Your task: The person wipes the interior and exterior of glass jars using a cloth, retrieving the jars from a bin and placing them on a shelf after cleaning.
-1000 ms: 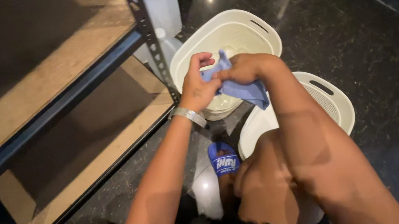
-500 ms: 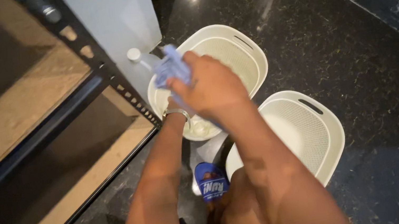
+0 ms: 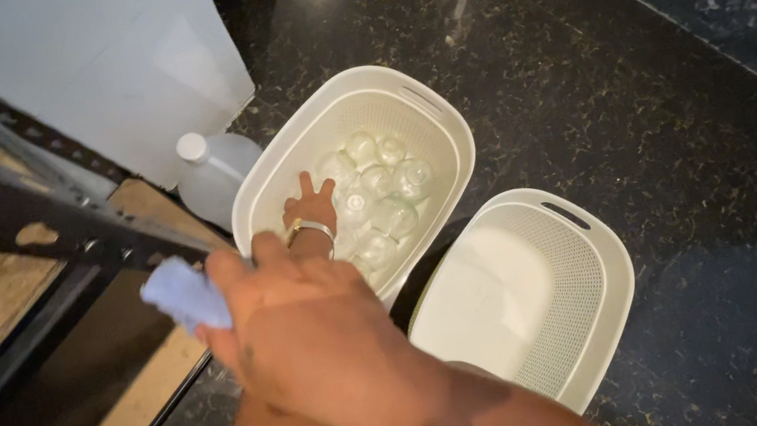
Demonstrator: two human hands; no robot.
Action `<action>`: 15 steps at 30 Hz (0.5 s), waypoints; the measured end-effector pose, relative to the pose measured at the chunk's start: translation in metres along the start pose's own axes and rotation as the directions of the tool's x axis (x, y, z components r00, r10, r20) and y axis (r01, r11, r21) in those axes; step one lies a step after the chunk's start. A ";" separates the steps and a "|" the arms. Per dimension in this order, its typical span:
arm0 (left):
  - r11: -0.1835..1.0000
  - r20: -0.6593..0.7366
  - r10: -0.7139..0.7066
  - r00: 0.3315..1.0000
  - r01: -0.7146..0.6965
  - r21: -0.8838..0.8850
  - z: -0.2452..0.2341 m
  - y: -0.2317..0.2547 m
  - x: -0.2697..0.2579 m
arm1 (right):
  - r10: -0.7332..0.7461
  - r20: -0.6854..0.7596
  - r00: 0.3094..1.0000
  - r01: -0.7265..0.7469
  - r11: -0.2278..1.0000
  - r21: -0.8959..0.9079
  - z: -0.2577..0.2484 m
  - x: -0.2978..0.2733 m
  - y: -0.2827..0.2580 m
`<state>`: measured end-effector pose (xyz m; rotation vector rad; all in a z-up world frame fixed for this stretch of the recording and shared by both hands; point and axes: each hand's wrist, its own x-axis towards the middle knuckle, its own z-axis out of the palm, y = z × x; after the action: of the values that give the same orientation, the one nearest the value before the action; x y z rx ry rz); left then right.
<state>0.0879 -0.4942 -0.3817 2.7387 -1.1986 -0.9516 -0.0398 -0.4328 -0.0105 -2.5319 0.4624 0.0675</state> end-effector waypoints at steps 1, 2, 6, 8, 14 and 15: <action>1.000 0.004 0.002 1.000 -0.002 0.022 0.002 0.000 0.005 | 0.004 -0.001 1.000 -0.004 1.000 0.001 0.000 0.000 0.001; 0.999 0.008 0.004 1.000 -0.004 0.044 0.002 -0.001 0.010 | -0.010 0.001 1.000 0.010 1.000 0.004 -0.001 -0.001 0.002; 0.991 -0.010 0.013 1.000 -0.011 0.130 -0.015 -0.001 0.025 | -0.002 0.057 0.998 -0.001 0.999 0.054 -0.007 0.001 0.005; 0.984 -0.019 0.017 1.000 -0.013 0.177 -0.027 0.000 0.026 | 0.003 0.032 0.999 -0.005 0.999 0.037 -0.005 0.003 0.006; 0.980 -0.026 0.011 1.000 -0.005 0.200 -0.061 0.009 -0.018 | 0.082 0.184 0.980 -0.094 0.994 0.054 -0.012 0.018 0.002; 0.991 -0.047 0.023 0.999 -0.016 0.131 -0.075 0.016 -0.031 | 0.074 0.214 0.974 -0.094 0.992 0.089 -0.018 0.019 -0.001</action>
<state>0.1010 -0.5016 -0.3000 2.8251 -1.3226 -0.8275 -0.0226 -0.4477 0.0022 -2.3749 0.4754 0.3329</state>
